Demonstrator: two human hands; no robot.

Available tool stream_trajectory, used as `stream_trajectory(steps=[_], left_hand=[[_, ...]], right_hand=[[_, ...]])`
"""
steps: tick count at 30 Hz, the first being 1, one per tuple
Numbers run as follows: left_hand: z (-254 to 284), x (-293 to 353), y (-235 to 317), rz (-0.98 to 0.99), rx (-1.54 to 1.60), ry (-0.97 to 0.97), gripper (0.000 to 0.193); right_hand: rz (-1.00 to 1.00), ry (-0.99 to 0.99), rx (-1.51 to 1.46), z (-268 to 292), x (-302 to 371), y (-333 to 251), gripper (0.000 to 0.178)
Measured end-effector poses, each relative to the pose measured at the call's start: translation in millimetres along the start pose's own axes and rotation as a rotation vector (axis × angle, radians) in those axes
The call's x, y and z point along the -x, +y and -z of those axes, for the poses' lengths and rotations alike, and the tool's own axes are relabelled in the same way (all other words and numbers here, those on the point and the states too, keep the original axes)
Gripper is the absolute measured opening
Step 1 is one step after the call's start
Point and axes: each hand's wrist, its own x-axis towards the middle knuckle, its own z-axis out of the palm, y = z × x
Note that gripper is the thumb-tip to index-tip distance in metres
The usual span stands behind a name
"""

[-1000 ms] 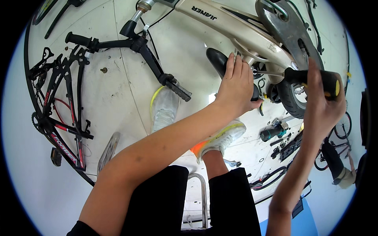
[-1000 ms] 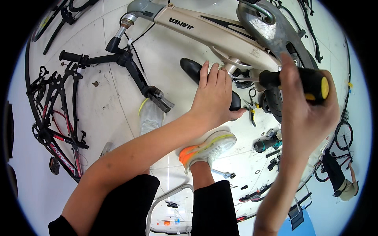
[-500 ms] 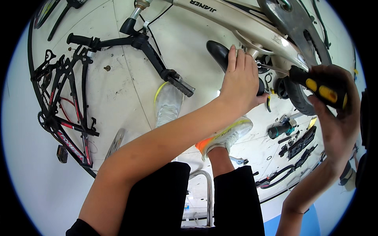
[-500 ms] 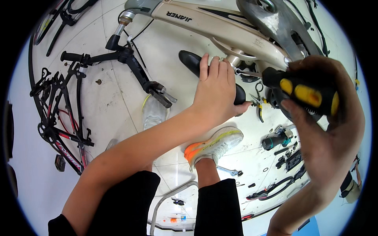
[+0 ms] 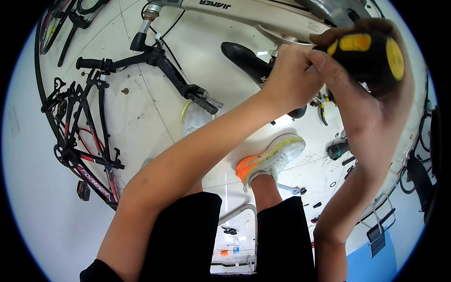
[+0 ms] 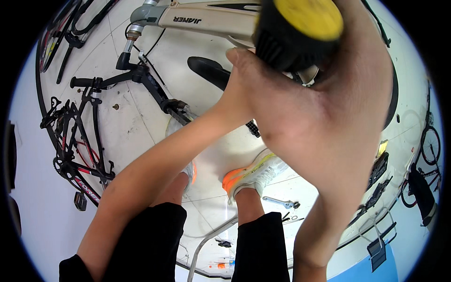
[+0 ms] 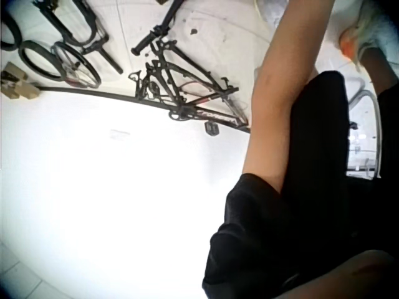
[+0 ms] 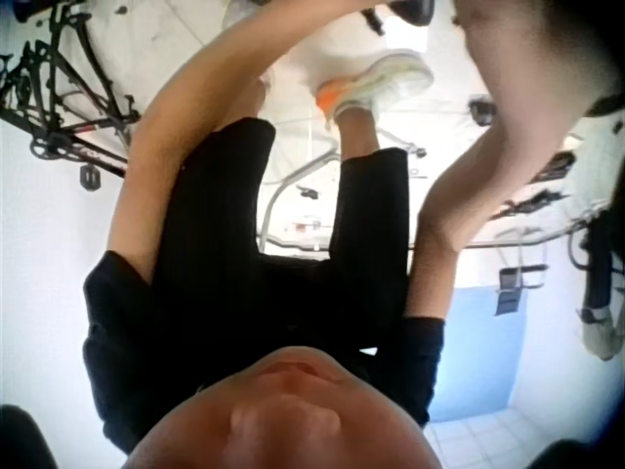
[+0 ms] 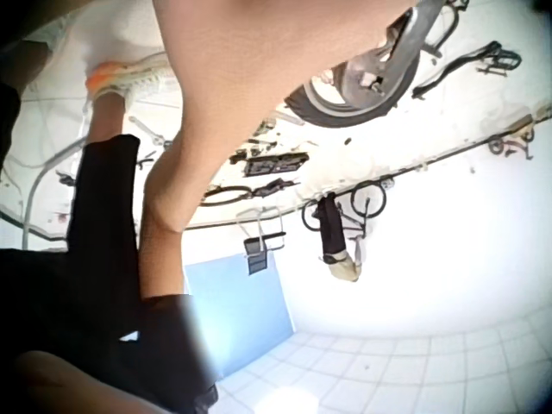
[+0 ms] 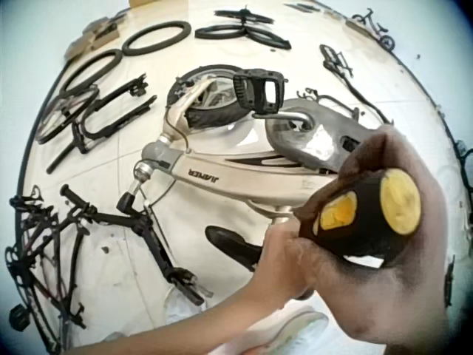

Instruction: The person assembles a bicycle by attaching the seat post to the frame using a screwdriver and then preparing a cable by stripping its end. The workspace is cluttered with various bicycle parts and tools.

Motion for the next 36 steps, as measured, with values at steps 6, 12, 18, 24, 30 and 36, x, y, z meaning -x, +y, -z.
stream_trajectory(steps=[6,12,18,24,30,36], left_hand=[[-12.7,-11.8,-22.0,-0.101,-0.234,-0.150,0.012],[-1.3,-13.9,-13.2,-0.136,-0.377,-0.228,0.009],[0.4,-10.3,-16.8,-0.141,-0.532,-0.244,0.015],[9.4,9.6,-0.7,-0.356,-0.861,-0.042,0.036],[29.7,36.9,-5.1,-0.323,-1.199,-0.211,0.068],[20.9,38.5,-7.3,-0.281,-1.219,-0.206,0.069]], right_hand=[[-0.055,0.113,-0.450,7.7,10.5,19.8,0.039],[-0.018,0.154,-0.480,-1.6,9.4,17.4,0.038],[0.020,0.267,-0.582,-13.5,20.4,23.4,0.034],[0.001,0.193,-0.658,15.4,11.0,44.1,0.036],[0.082,0.176,-0.622,9.4,19.3,31.3,0.032],[0.123,0.482,-0.506,-3.4,-7.2,17.4,0.019]])
